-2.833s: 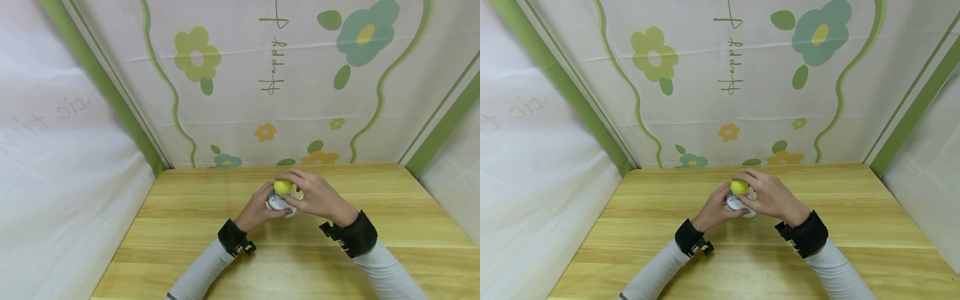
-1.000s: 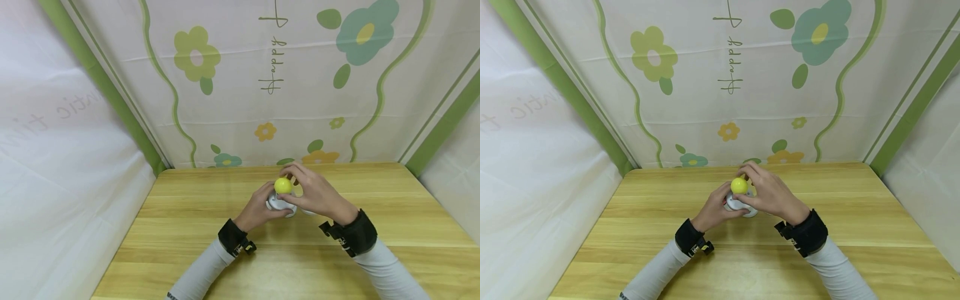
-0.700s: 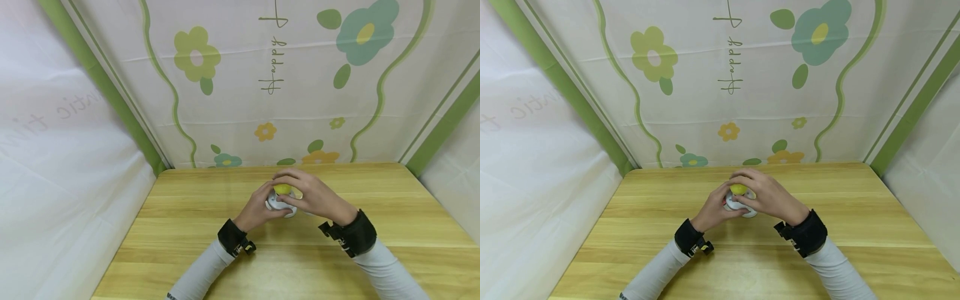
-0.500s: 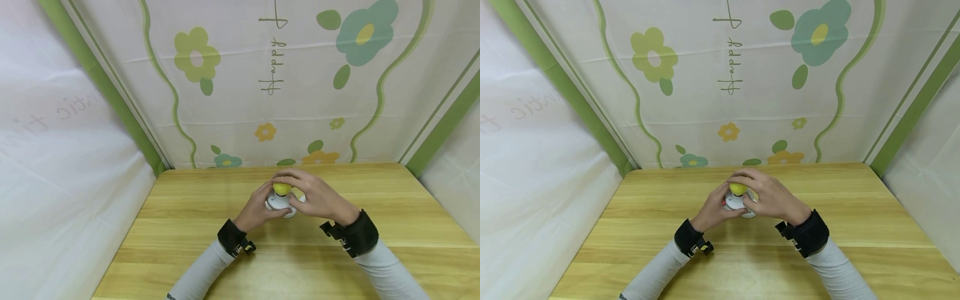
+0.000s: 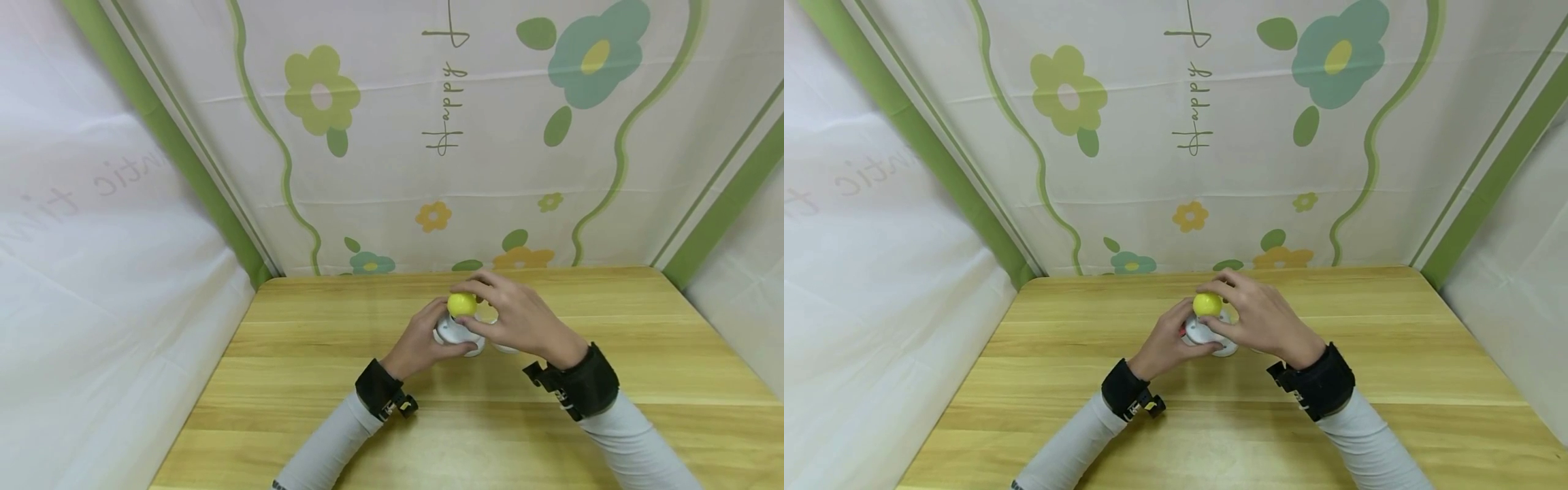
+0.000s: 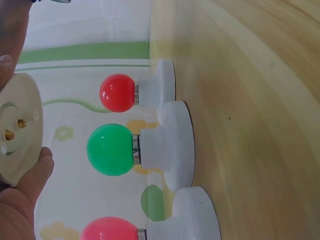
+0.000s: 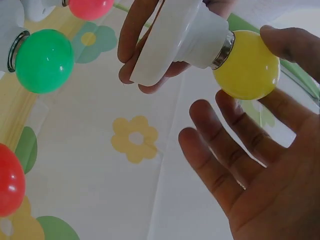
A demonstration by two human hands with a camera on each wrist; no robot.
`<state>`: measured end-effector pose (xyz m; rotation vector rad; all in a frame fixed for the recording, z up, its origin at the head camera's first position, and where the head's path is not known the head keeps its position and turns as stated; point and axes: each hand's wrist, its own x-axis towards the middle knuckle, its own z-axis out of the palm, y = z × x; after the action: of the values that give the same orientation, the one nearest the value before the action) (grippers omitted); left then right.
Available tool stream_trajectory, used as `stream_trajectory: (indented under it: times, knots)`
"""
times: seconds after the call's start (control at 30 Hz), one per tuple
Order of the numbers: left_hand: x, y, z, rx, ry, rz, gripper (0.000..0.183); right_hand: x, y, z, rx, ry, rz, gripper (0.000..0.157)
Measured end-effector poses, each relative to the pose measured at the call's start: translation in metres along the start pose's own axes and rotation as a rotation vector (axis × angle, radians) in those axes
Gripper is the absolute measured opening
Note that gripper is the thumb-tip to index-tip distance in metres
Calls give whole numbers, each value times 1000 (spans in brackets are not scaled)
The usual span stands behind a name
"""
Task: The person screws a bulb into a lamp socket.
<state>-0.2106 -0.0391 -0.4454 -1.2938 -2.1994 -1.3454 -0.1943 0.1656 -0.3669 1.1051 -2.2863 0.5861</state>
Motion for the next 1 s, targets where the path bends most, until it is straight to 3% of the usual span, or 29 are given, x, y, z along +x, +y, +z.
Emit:
stream_trajectory:
  times: [0.27,0.43,0.67,1.0]
  knots:
    - [0,-1,1,14,2,2,66,1,1,2,-40,6,22,49]
    - [0,-1,0,16,16,0,66,-1,1,0,41,-38,33,63]
    - [0,0,-2,17,16,-1,68,-2,3,-2,161,-74,-40,52]
    - [-1,0,-1,1,11,-12,71,-1,1,-3,120,-25,-84,46]
